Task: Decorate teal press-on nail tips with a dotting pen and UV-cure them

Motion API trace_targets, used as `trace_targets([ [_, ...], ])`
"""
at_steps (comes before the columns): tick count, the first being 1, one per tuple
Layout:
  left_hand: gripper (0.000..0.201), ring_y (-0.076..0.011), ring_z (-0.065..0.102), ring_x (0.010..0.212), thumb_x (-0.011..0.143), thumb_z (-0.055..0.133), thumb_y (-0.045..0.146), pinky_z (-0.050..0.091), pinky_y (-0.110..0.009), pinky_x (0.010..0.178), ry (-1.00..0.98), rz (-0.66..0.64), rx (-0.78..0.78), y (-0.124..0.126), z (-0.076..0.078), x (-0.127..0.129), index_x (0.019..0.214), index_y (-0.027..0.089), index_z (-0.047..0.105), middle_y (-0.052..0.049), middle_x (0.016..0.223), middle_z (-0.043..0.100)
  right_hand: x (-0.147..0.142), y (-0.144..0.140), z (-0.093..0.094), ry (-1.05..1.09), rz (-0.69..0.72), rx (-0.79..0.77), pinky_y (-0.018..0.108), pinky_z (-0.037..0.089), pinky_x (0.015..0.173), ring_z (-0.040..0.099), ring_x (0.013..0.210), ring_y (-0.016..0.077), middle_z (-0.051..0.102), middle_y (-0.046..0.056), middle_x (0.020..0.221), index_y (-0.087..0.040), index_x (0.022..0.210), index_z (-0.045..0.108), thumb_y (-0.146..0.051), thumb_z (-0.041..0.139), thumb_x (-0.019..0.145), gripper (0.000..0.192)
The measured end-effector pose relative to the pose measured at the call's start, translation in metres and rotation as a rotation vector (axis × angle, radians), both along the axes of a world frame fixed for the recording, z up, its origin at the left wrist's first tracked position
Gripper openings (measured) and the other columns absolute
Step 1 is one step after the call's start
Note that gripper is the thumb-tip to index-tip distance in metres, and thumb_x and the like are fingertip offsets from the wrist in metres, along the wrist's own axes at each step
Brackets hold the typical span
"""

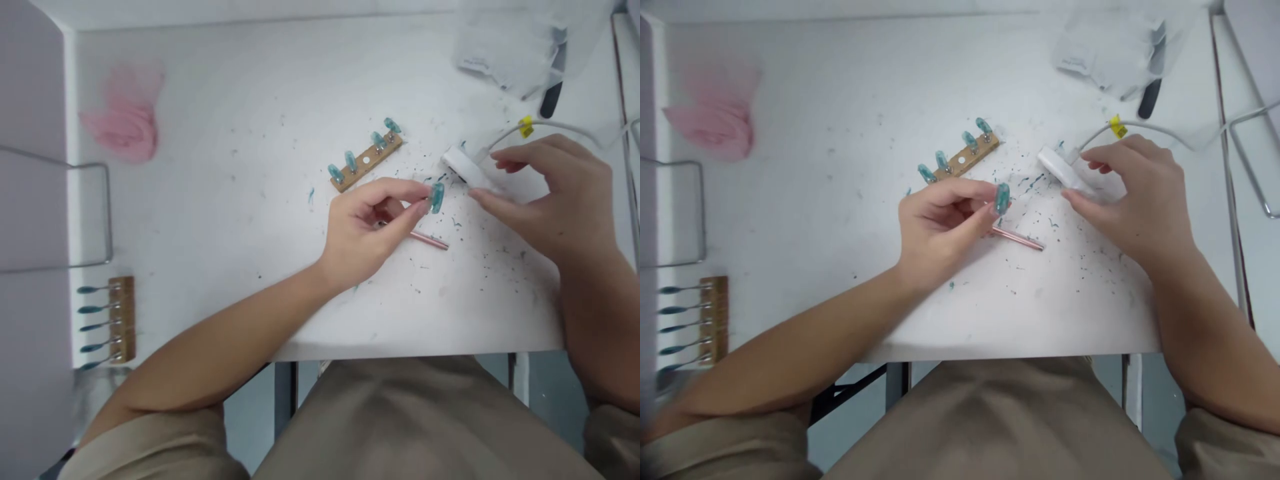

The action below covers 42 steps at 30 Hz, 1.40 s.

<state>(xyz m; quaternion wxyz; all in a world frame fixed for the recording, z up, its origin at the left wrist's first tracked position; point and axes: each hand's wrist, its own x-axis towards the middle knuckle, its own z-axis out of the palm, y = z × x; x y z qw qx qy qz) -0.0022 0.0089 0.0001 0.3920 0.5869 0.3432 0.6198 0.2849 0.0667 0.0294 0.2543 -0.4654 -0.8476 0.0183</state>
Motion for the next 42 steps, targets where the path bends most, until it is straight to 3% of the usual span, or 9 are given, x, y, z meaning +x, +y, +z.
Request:
trace_targets([
  [4, 0.01, -0.0068, 0.066, 0.056, 0.101, 0.091, 0.024, 0.067, -0.021, 0.057, -0.202, -0.1, -0.197, -0.007, 0.006, 0.003, 0.107, 0.031, 0.094, 0.006, 0.069, 0.076, -0.018, -0.017, 0.015, 0.138, 0.124, 0.047, 0.032, 0.062, 0.088, 0.08, 0.104, 0.0187, 0.083, 0.004, 0.112, -0.022, 0.119, 0.08, -0.035, 0.091, 0.099, 0.027],
  [10, 0.008, -0.0053, 0.066, 0.058, 0.098, 0.096, 0.027, 0.068, -0.02, 0.06, -0.345, -0.235, -0.375, -0.014, 0.013, 0.009, 0.106, 0.03, 0.095, 0.004, 0.075, 0.081, -0.047, -0.049, 0.027, 0.355, 0.193, -0.232, 0.038, 0.066, 0.085, 0.081, 0.098, 0.0175, 0.083, -0.003, 0.111, -0.037, 0.117, 0.084, -0.029, 0.085, 0.104, 0.016],
  [15, 0.023, -0.0036, 0.068, 0.059, 0.084, 0.107, 0.027, 0.061, -0.016, 0.057, -0.437, -0.397, -0.491, -0.02, 0.015, 0.015, 0.101, 0.027, 0.092, 0.003, 0.09, 0.088, -0.05, -0.054, 0.023, 0.538, 0.282, -0.411, 0.036, 0.067, 0.088, 0.082, 0.1, 0.015, 0.085, -0.008, 0.113, -0.048, 0.119, 0.088, -0.026, 0.088, 0.101, 0.028],
  [19, 0.031, -0.0055, 0.069, 0.064, 0.081, 0.11, 0.032, 0.061, -0.018, 0.059, -0.432, -0.423, -0.546, -0.024, 0.017, 0.014, 0.1, 0.021, 0.087, 0.001, 0.094, 0.088, -0.044, -0.049, 0.02, 0.61, 0.346, -0.521, 0.032, 0.065, 0.084, 0.081, 0.096, 0.0139, 0.085, -0.005, 0.11, -0.048, 0.122, 0.09, -0.018, 0.09, 0.098, 0.039],
  [24, 0.032, -0.0054, 0.069, 0.066, 0.085, 0.107, 0.028, 0.061, -0.017, 0.059, -0.408, -0.459, -0.532, -0.029, 0.021, 0.013, 0.101, 0.02, 0.08, 0.002, 0.091, 0.085, -0.037, -0.044, 0.024, 0.613, 0.431, -0.535, 0.026, 0.062, 0.077, 0.08, 0.093, 0.0117, 0.086, -0.002, 0.11, -0.041, 0.125, 0.092, -0.014, 0.094, 0.092, 0.042],
  [28, 0.036, -0.009, 0.077, 0.073, 0.089, 0.103, 0.026, 0.064, -0.018, 0.06, -0.395, -0.464, -0.563, -0.032, 0.022, 0.014, 0.105, 0.021, 0.07, 0.003, 0.089, 0.086, -0.038, -0.043, 0.031, 0.602, 0.464, -0.607, 0.021, 0.062, 0.075, 0.079, 0.09, 0.0087, 0.086, -0.001, 0.109, -0.046, 0.131, 0.089, -0.02, 0.093, 0.096, 0.043],
  [35, 0.045, -0.0165, 0.086, 0.087, 0.092, 0.101, 0.042, 0.068, -0.023, 0.066, -0.35, -0.479, -0.556, -0.032, 0.021, 0.016, 0.108, 0.022, 0.064, -0.003, 0.096, 0.091, -0.039, -0.041, 0.039, 0.573, 0.47, -0.623, 0.023, 0.064, 0.073, 0.078, 0.084, 0.0087, 0.084, -0.002, 0.105, -0.049, 0.125, 0.09, -0.022, 0.09, 0.099, 0.038],
  [39, 0.049, -0.0133, 0.08, 0.072, 0.09, 0.102, 0.043, 0.062, -0.026, 0.059, -0.209, -0.396, -0.466, -0.032, 0.024, 0.014, 0.109, 0.024, 0.061, -0.003, 0.101, 0.091, -0.038, -0.041, 0.041, 0.585, 0.427, -0.579, 0.024, 0.061, 0.067, 0.077, 0.083, 0.0107, 0.084, -0.001, 0.1, -0.044, 0.114, 0.093, -0.021, 0.094, 0.094, 0.031],
  [42, 0.042, -0.0106, 0.073, 0.061, 0.093, 0.098, 0.037, 0.054, -0.028, 0.052, -0.075, -0.263, -0.284, -0.028, 0.024, 0.008, 0.109, 0.026, 0.061, 0.0, 0.096, 0.088, -0.037, -0.042, 0.04, 0.599, 0.303, -0.529, 0.027, 0.06, 0.066, 0.077, 0.083, 0.0131, 0.084, -0.001, 0.098, -0.039, 0.104, 0.094, -0.023, 0.098, 0.088, 0.023],
])
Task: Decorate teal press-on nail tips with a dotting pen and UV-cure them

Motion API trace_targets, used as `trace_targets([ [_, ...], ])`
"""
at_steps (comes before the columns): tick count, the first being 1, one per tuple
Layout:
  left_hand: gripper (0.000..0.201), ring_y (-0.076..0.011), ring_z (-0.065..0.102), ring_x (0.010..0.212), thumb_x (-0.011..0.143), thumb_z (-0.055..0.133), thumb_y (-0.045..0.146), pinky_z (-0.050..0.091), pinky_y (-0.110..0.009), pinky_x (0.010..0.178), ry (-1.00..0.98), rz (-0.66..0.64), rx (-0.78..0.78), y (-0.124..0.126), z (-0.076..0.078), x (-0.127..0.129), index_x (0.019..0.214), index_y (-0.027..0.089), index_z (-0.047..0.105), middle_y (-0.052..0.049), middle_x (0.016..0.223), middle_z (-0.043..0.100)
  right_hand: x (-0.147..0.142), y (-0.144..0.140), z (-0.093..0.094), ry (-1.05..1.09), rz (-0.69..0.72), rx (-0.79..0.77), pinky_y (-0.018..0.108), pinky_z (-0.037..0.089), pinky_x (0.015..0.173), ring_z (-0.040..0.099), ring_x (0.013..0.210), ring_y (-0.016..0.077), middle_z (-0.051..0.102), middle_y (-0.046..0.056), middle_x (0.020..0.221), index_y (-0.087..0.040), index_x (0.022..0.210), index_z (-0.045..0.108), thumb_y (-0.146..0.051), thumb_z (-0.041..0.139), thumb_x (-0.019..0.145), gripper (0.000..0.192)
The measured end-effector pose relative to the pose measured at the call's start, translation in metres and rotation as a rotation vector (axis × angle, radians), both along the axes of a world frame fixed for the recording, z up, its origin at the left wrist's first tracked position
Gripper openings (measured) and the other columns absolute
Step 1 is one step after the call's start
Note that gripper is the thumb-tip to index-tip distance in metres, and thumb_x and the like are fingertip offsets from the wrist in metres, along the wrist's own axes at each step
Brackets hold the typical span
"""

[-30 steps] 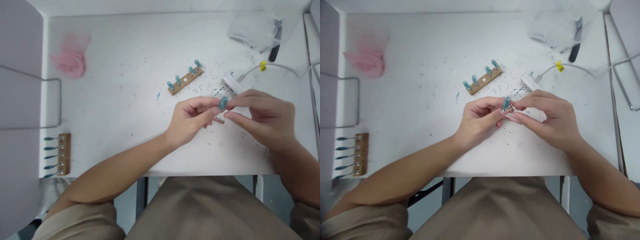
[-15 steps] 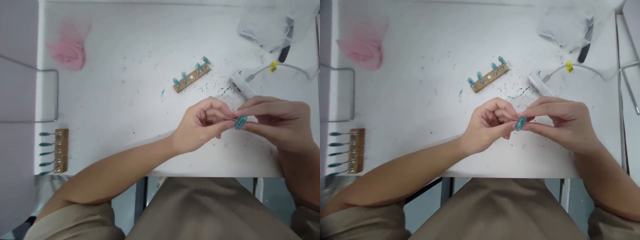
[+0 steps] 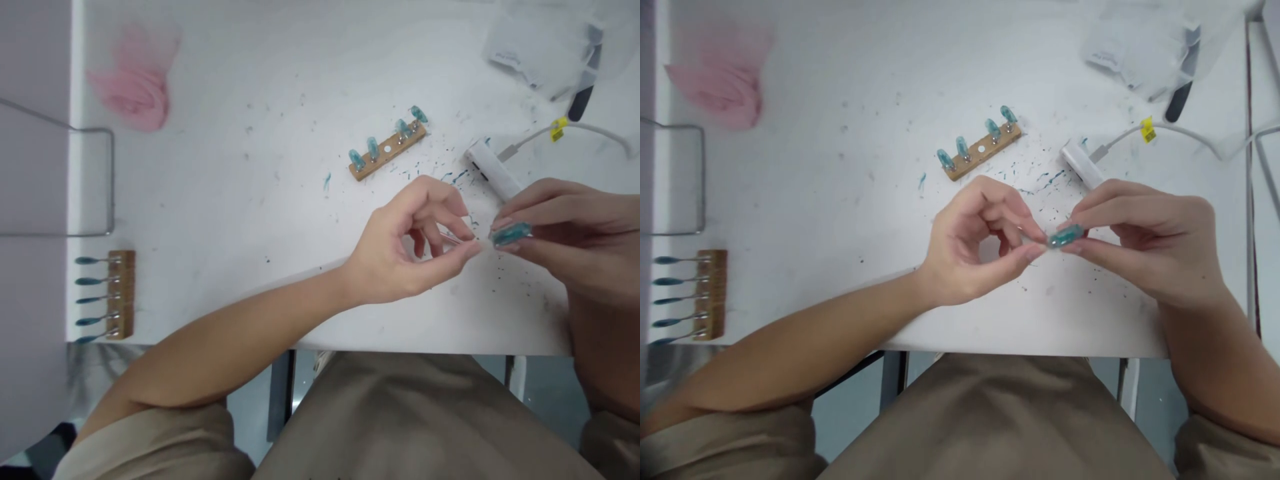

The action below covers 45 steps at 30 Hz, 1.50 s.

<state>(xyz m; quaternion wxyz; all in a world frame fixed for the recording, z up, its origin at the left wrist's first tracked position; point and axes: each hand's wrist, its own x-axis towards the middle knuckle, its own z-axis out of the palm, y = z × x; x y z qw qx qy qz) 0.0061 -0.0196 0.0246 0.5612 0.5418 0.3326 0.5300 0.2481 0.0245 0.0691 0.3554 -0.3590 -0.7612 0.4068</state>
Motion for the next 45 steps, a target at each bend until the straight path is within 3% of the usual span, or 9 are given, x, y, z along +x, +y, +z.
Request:
trace_targets([
  [7, 0.033, -0.0069, 0.059, 0.055, 0.1, 0.092, 0.037, 0.039, -0.025, 0.048, 0.144, 0.278, 0.424, 0.018, -0.007, -0.016, 0.107, 0.028, 0.061, 0.005, 0.08, 0.074, 0.009, 0.011, -0.014, -0.121, -0.377, -0.025, 0.027, 0.062, 0.074, 0.075, 0.083, 0.0129, 0.083, 0.001, 0.09, -0.029, 0.094, 0.093, -0.031, 0.102, 0.084, 0.013],
  [10, 0.037, -0.0092, 0.059, 0.061, 0.104, 0.085, 0.056, 0.043, -0.028, 0.056, 0.206, 0.36, 0.318, 0.02, -0.006, -0.019, 0.109, 0.029, 0.061, 0.004, 0.079, 0.066, 0.012, 0.018, -0.018, -0.141, -0.466, -0.04, 0.026, 0.065, 0.076, 0.078, 0.084, 0.0132, 0.084, 0.002, 0.09, -0.028, 0.095, 0.094, -0.032, 0.104, 0.081, 0.018],
  [15, 0.052, -0.0249, 0.074, 0.095, 0.098, 0.08, 0.073, 0.055, -0.038, 0.078, 0.37, 0.396, 0.215, 0.027, -0.001, -0.029, 0.118, 0.029, 0.06, -0.004, 0.098, 0.064, 0.014, 0.019, -0.02, -0.12, -0.429, 0.047, 0.028, 0.068, 0.079, 0.08, 0.088, 0.0157, 0.084, 0.004, 0.094, -0.025, 0.097, 0.094, -0.031, 0.103, 0.083, 0.018],
  [19, 0.063, -0.032, 0.07, 0.107, 0.08, 0.095, 0.053, 0.051, -0.048, 0.089, 0.573, 0.413, 0.334, 0.045, 0.004, -0.049, 0.124, 0.03, 0.055, -0.009, 0.125, 0.061, 0.013, 0.017, -0.021, -0.064, -0.423, 0.031, 0.031, 0.07, 0.082, 0.081, 0.089, 0.0169, 0.084, 0.003, 0.095, -0.027, 0.101, 0.094, -0.029, 0.104, 0.082, 0.021],
  [22, 0.074, -0.0347, 0.065, 0.105, 0.064, 0.097, 0.033, 0.048, -0.053, 0.089, 0.781, 0.459, 0.436, 0.055, 0.003, -0.069, 0.119, 0.032, 0.049, -0.01, 0.125, 0.06, 0.012, 0.016, -0.022, -0.046, -0.421, 0.039, 0.03, 0.072, 0.081, 0.081, 0.088, 0.0167, 0.084, 0.003, 0.095, -0.027, 0.101, 0.094, -0.027, 0.104, 0.08, 0.023],
  [26, 0.089, -0.0353, 0.062, 0.1, 0.048, 0.102, 0.016, 0.047, -0.059, 0.097, 1.063, 0.5, 0.181, 0.064, -0.002, -0.099, 0.121, 0.032, 0.051, -0.008, 0.117, 0.067, 0.009, 0.013, -0.02, -0.019, -0.394, -0.005, 0.03, 0.075, 0.087, 0.082, 0.091, 0.0158, 0.085, 0.003, 0.099, -0.025, 0.1, 0.093, -0.024, 0.103, 0.081, 0.022],
  [30, 0.108, -0.0263, 0.06, 0.081, 0.048, 0.112, 0.02, 0.051, -0.048, 0.091, 0.971, 0.4, 0.1, 0.07, -0.011, -0.122, 0.137, 0.033, 0.052, 0.0, 0.102, 0.075, 0.002, 0.009, -0.014, -0.032, -0.398, -0.074, 0.023, 0.072, 0.086, 0.082, 0.091, 0.0119, 0.086, 0.0, 0.099, -0.026, 0.098, 0.092, -0.022, 0.101, 0.081, 0.019],
  [34, 0.101, -0.0233, 0.059, 0.075, 0.057, 0.11, 0.019, 0.05, -0.042, 0.085, 0.892, 0.364, 0.129, 0.073, -0.02, -0.125, 0.141, 0.032, 0.056, 0.005, 0.095, 0.08, -0.002, 0.006, -0.012, -0.047, -0.44, -0.08, 0.02, 0.07, 0.083, 0.081, 0.088, 0.0106, 0.085, -0.001, 0.096, -0.027, 0.094, 0.093, -0.026, 0.102, 0.082, 0.015],
  [45, 0.087, -0.0227, 0.059, 0.072, 0.064, 0.11, 0.023, 0.053, -0.046, 0.087, 0.752, 0.352, 0.086, 0.075, -0.027, -0.12, 0.136, 0.036, 0.061, 0.007, 0.081, 0.078, -0.005, 0.002, -0.01, -0.035, -0.491, -0.127, 0.022, 0.067, 0.07, 0.082, 0.081, 0.0138, 0.085, -0.001, 0.091, -0.03, 0.093, 0.094, -0.03, 0.105, 0.077, 0.019],
])
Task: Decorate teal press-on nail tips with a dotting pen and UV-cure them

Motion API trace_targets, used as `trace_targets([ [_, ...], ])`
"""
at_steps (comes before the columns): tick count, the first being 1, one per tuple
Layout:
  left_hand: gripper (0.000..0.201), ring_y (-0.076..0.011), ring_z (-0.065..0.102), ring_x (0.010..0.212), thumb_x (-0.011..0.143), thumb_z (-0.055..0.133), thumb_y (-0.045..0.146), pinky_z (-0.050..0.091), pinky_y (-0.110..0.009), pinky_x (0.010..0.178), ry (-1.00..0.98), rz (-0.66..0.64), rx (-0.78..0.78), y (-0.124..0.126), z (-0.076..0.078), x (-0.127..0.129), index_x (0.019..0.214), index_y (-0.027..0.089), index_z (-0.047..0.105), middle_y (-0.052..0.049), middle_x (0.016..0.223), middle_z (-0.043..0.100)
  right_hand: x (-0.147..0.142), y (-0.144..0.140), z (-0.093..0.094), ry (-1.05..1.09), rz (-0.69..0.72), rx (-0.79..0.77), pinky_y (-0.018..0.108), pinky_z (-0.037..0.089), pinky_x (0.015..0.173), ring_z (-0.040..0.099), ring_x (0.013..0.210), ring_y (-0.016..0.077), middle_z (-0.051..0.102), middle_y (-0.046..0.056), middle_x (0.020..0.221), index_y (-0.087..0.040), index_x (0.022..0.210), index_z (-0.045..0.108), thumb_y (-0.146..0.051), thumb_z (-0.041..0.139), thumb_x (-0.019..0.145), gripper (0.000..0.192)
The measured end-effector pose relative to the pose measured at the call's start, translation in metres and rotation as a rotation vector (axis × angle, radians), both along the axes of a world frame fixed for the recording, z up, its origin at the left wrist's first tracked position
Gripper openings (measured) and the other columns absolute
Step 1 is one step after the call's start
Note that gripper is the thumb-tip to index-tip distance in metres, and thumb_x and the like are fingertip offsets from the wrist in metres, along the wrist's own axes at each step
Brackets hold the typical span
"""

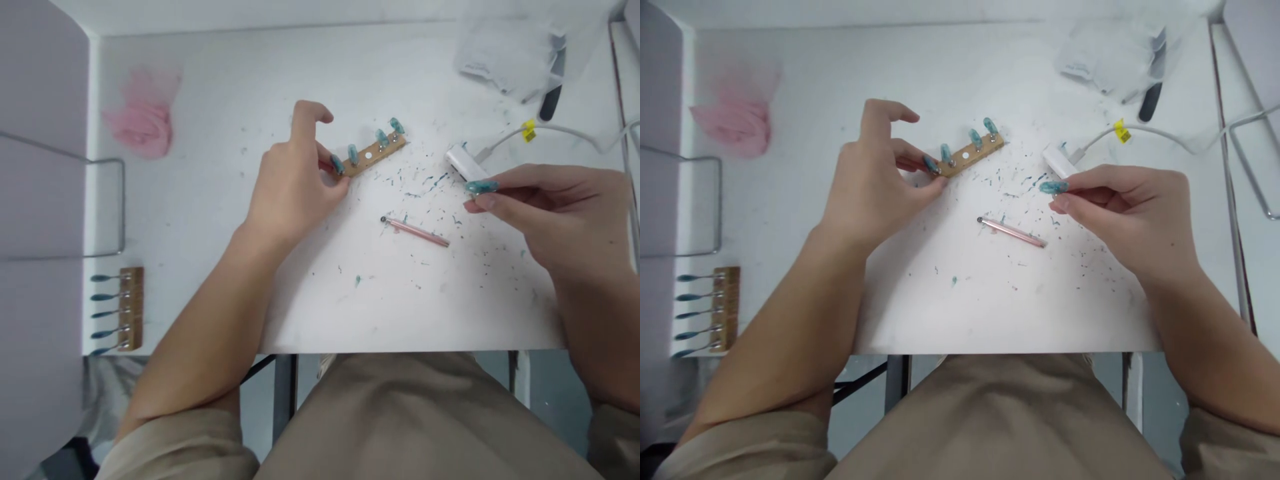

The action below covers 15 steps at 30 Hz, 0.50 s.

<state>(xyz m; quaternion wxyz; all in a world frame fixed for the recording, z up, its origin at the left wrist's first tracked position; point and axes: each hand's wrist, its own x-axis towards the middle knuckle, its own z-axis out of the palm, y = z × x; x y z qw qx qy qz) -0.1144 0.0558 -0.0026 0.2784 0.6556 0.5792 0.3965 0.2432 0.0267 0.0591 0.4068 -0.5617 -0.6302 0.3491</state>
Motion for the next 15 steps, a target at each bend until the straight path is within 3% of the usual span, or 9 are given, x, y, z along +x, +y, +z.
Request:
trace_targets([
  [6, 0.089, -0.0211, 0.066, 0.073, 0.056, 0.103, 0.008, 0.057, -0.048, 0.084, -0.031, 0.077, 0.0, -0.006, 0.013, 0.019, 0.126, 0.034, 0.055, 0.011, 0.074, 0.072, -0.001, 0.001, -0.002, 0.046, 0.019, 0.068, 0.021, 0.067, 0.073, 0.082, 0.081, 0.0124, 0.085, 0.001, 0.091, -0.029, 0.094, 0.094, -0.029, 0.104, 0.08, 0.018],
  [10, 0.076, -0.0198, 0.071, 0.073, 0.066, 0.097, 0.015, 0.061, -0.045, 0.084, -0.113, 0.057, 0.09, -0.018, 0.026, 0.045, 0.122, 0.034, 0.05, 0.011, 0.075, 0.066, -0.003, -0.002, -0.007, 0.054, 0.001, 0.17, 0.026, 0.068, 0.073, 0.082, 0.082, 0.0138, 0.085, 0.0, 0.092, -0.029, 0.095, 0.094, -0.031, 0.104, 0.083, 0.016],
  [12, 0.075, -0.0179, 0.072, 0.073, 0.065, 0.102, 0.021, 0.06, -0.041, 0.078, -0.17, 0.036, 0.155, -0.026, 0.031, 0.059, 0.119, 0.034, 0.05, 0.008, 0.089, 0.069, -0.007, -0.003, -0.009, 0.086, -0.008, 0.191, 0.028, 0.068, 0.072, 0.082, 0.082, 0.0152, 0.085, 0.0, 0.092, -0.029, 0.095, 0.093, -0.028, 0.103, 0.084, 0.014],
  [15, 0.074, -0.0148, 0.073, 0.076, 0.068, 0.108, 0.034, 0.061, -0.038, 0.076, -0.222, 0.046, 0.22, -0.04, 0.036, 0.076, 0.118, 0.033, 0.053, -0.002, 0.127, 0.07, -0.013, -0.008, -0.008, 0.132, -0.008, 0.203, 0.029, 0.071, 0.078, 0.084, 0.085, 0.0158, 0.085, -0.001, 0.093, -0.029, 0.096, 0.093, -0.023, 0.101, 0.085, 0.015],
])
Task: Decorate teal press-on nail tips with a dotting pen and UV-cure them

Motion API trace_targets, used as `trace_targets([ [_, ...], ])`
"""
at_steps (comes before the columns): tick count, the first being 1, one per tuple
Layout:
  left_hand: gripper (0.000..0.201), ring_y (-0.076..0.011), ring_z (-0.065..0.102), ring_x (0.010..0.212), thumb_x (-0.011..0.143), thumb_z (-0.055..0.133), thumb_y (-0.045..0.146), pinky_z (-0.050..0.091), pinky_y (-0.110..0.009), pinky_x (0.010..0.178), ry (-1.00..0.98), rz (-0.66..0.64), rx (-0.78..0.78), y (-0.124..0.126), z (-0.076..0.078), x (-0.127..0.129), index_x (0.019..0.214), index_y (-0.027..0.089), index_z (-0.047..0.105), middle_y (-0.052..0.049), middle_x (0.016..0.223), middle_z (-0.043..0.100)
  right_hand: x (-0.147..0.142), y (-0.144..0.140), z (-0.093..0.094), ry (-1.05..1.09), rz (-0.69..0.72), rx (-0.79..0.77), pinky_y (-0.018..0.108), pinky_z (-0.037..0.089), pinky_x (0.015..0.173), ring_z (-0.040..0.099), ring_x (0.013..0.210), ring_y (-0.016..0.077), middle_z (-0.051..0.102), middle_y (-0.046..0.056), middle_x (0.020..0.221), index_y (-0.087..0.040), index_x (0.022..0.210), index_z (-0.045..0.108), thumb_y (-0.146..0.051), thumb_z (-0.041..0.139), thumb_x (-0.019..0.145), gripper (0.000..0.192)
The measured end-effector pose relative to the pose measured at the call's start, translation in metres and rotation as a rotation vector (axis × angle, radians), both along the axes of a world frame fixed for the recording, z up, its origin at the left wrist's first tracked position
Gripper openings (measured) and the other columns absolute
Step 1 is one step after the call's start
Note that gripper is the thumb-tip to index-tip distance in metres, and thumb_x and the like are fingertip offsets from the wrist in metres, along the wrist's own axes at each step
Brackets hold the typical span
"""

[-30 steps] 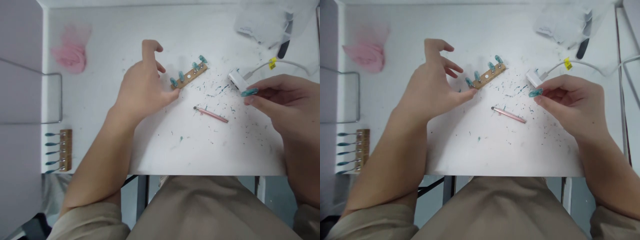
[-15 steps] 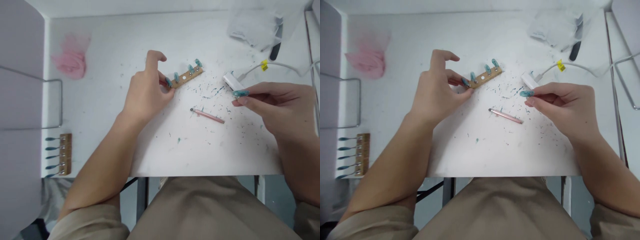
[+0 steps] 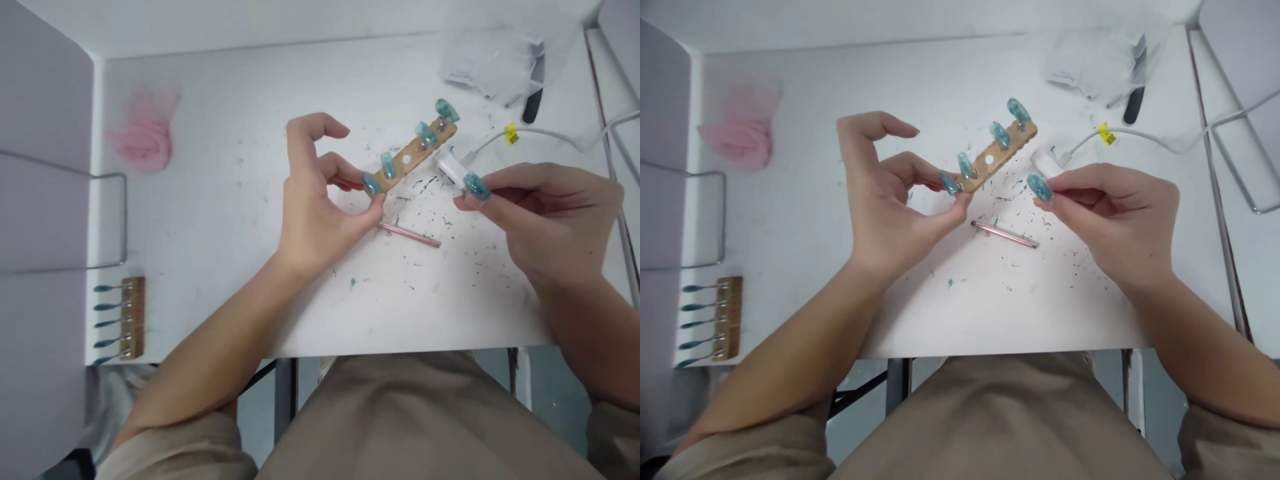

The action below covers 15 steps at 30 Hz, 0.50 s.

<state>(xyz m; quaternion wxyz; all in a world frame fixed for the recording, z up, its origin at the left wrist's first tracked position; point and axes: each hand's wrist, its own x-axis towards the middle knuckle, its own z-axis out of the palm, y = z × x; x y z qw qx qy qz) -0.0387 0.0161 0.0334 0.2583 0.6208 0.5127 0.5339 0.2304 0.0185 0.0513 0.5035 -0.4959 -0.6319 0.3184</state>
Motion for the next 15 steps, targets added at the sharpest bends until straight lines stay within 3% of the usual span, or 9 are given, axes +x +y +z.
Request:
trace_targets([
  [6, 0.069, -0.0126, 0.076, 0.079, 0.081, 0.105, 0.039, 0.068, -0.036, 0.083, 0.045, -0.066, 0.151, -0.016, -0.006, 0.018, 0.13, 0.033, 0.056, -0.004, 0.136, 0.064, -0.008, -0.016, 0.006, -0.04, -0.013, 0.016, 0.033, 0.075, 0.078, 0.086, 0.084, 0.0175, 0.085, -0.005, 0.094, -0.034, 0.102, 0.093, -0.022, 0.097, 0.09, 0.017],
  [9, 0.07, -0.0093, 0.073, 0.074, 0.083, 0.1, 0.034, 0.072, -0.032, 0.072, 0.022, -0.1, 0.337, -0.016, -0.016, 0.026, 0.14, 0.031, 0.06, -0.005, 0.137, 0.06, -0.01, -0.021, 0.006, -0.069, -0.013, 0.079, 0.031, 0.073, 0.077, 0.085, 0.086, 0.0162, 0.086, -0.004, 0.098, -0.035, 0.107, 0.093, -0.026, 0.094, 0.095, 0.015],
  [12, 0.061, -0.0094, 0.072, 0.073, 0.089, 0.091, 0.031, 0.072, -0.029, 0.063, -0.047, -0.113, 0.398, -0.018, -0.02, 0.034, 0.144, 0.027, 0.065, -0.008, 0.137, 0.06, -0.011, -0.022, 0.006, -0.067, -0.016, 0.113, 0.029, 0.073, 0.076, 0.085, 0.085, 0.0157, 0.086, -0.004, 0.099, -0.035, 0.106, 0.093, -0.025, 0.096, 0.094, 0.016],
  [15, 0.062, -0.0091, 0.07, 0.072, 0.09, 0.092, 0.032, 0.073, -0.029, 0.063, -0.06, -0.098, 0.368, -0.022, -0.018, 0.039, 0.145, 0.03, 0.065, -0.007, 0.138, 0.061, -0.012, -0.022, 0.004, -0.111, -0.024, 0.133, 0.031, 0.074, 0.075, 0.086, 0.085, 0.0184, 0.086, -0.003, 0.1, -0.036, 0.107, 0.093, -0.022, 0.093, 0.096, 0.018],
])
